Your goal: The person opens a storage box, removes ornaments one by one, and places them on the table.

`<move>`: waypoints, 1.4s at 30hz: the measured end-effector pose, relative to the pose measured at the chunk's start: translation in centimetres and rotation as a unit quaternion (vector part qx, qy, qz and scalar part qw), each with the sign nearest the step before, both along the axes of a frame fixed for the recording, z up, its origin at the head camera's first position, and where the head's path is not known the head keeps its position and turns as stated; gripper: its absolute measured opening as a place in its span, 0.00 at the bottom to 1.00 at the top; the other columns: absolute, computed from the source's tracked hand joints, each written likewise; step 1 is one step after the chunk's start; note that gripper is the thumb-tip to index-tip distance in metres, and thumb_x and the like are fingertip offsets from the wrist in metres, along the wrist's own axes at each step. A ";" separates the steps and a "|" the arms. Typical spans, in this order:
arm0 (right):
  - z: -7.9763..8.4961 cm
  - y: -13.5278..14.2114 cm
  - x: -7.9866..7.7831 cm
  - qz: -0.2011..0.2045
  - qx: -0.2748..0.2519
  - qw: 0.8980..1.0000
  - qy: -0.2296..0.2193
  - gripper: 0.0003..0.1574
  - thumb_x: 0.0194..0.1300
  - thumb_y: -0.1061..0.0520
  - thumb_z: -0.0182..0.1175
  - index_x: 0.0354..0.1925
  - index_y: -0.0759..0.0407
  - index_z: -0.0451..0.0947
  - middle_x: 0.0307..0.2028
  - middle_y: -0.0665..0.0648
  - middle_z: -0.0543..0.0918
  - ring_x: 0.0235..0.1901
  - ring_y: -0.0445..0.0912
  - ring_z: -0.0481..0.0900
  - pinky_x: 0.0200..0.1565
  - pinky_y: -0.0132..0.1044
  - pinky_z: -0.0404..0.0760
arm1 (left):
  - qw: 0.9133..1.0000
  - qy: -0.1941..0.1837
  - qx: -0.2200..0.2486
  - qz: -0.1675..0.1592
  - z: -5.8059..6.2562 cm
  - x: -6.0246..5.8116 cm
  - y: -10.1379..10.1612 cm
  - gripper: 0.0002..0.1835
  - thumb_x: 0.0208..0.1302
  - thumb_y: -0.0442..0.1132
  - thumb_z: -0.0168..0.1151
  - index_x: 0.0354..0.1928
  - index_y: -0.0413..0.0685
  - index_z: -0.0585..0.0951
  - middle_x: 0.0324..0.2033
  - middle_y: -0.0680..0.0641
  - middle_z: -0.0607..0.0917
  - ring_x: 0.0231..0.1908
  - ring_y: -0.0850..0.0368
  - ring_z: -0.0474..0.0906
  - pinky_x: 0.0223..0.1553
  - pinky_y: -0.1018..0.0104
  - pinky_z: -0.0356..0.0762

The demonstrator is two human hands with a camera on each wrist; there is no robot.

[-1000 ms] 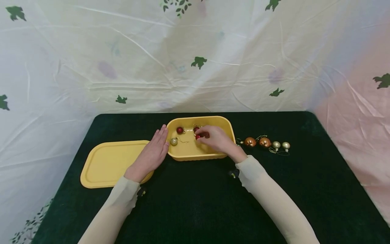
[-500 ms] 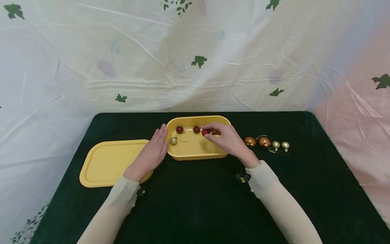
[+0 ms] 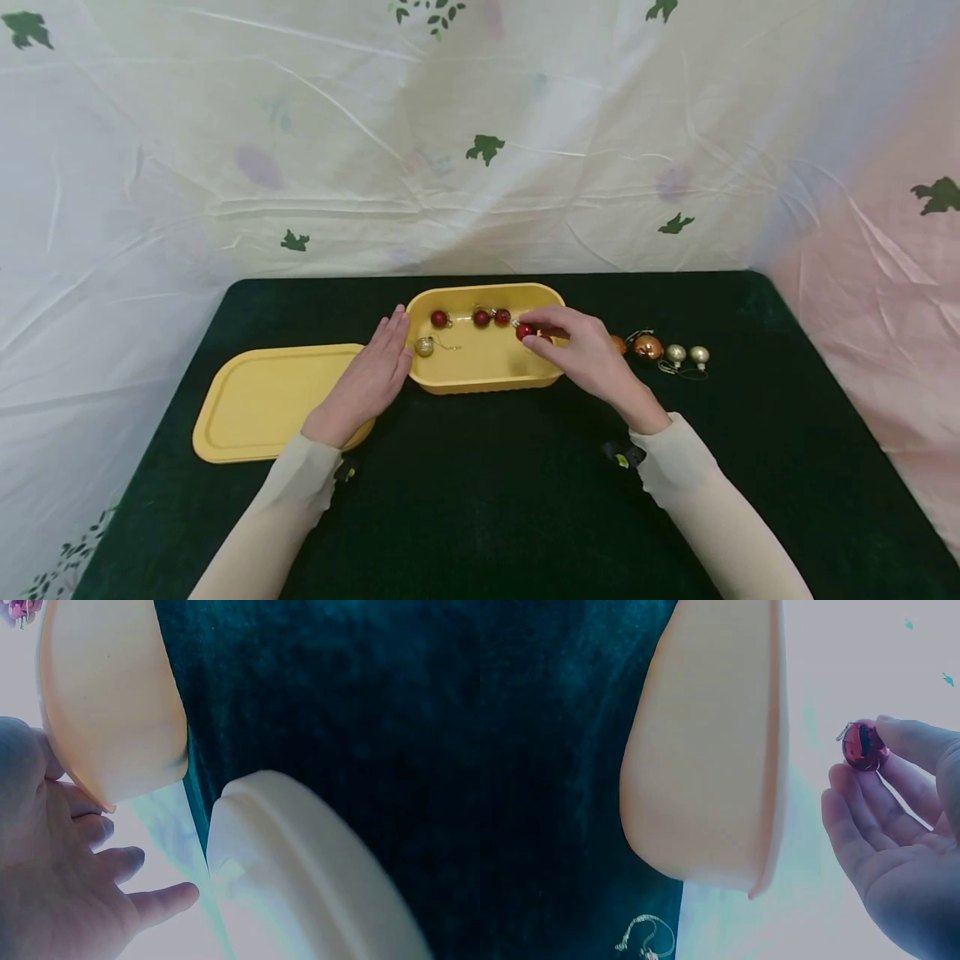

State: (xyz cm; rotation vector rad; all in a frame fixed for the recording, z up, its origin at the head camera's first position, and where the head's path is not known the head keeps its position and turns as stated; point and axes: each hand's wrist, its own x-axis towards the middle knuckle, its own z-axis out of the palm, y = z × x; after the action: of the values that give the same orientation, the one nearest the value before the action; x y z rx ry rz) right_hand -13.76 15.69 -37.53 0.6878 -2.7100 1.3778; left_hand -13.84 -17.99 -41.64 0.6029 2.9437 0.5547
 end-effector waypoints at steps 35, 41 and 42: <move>0.5 10.2 3.7 -0.147 0.017 0.989 0.020 0.21 0.75 0.50 0.64 0.62 0.52 0.81 0.53 0.53 0.84 0.46 0.39 0.80 0.47 0.20 0.78 | 1.000 0.006 0.015 -0.003 0.0 -0.2 0.1 0.33 0.85 0.45 0.38 0.82 0.40 0.46 0.83 0.41 0.44 0.80 0.39 0.43 0.77 0.42 0.49; -0.1 12.3 3.8 -0.175 0.025 0.984 0.019 0.21 0.75 0.49 0.63 0.62 0.53 0.81 0.54 0.55 0.84 0.45 0.32 0.79 0.44 0.16 0.77 | 1.000 0.007 0.012 0.001 -0.1 -0.1 0.0 0.33 0.85 0.45 0.38 0.82 0.40 0.46 0.83 0.41 0.44 0.80 0.39 0.43 0.77 0.42 0.49; -0.2 12.7 3.8 -0.179 0.025 0.983 0.019 0.21 0.75 0.49 0.63 0.62 0.53 0.81 0.54 0.55 0.84 0.45 0.31 0.79 0.44 0.15 0.76 | 1.000 0.008 0.012 0.002 -0.1 -0.1 -0.1 0.33 0.85 0.45 0.38 0.82 0.40 0.46 0.82 0.41 0.44 0.80 0.39 0.43 0.77 0.42 0.49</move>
State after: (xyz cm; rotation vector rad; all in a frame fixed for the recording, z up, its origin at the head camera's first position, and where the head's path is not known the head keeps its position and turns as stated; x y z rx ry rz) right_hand -9.99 28.38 -37.73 0.2074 -2.6727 1.2008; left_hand -13.93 -18.05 -41.73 0.6069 2.9579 0.5882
